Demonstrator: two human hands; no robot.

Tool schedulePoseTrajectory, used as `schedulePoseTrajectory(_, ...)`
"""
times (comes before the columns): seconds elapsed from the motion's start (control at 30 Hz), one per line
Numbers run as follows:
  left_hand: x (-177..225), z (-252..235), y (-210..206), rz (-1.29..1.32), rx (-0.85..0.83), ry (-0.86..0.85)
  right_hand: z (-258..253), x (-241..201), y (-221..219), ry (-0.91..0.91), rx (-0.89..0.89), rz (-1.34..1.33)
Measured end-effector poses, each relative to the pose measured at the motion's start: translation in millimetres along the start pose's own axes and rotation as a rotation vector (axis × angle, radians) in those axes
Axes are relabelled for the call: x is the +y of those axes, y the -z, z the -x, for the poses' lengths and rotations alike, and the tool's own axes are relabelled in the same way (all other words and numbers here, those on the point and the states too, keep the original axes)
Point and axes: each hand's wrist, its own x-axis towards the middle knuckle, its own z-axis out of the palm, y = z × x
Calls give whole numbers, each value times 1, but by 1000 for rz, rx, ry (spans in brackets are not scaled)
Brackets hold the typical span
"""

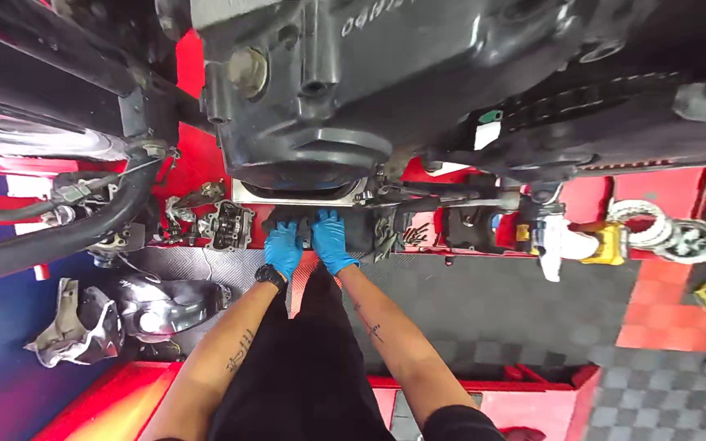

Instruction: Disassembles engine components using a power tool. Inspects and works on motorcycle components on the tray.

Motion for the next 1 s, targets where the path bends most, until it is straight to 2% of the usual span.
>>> schedulePoseTrajectory(0.1,8,-6,-3,41,13,-81,5,10,19,-56,3,-157)
schedulePoseTrajectory(0.2,20,-15,-3,13,-32,-160,22,54,41,-147,0,-542)
schedulePoseTrajectory(0.3,32,-28,-11,-87,-33,-109,35,97,32,-175,9,-822)
schedulePoseTrajectory(0.4,34,-36,-25,-77,25,-6,38,114,26,-170,-17,-881)
schedulePoseTrajectory(0.53,27,-32,-31,-118,78,-54,30,114,20,-147,-62,-977)
schedulePoseTrajectory(0.7,25,-34,-36,-151,140,-81,21,114,16,-46,-120,-792)
schedulePoseTrajectory(1.0,23,-5,-35,243,319,-176,17,107,10,5,-128,-727)
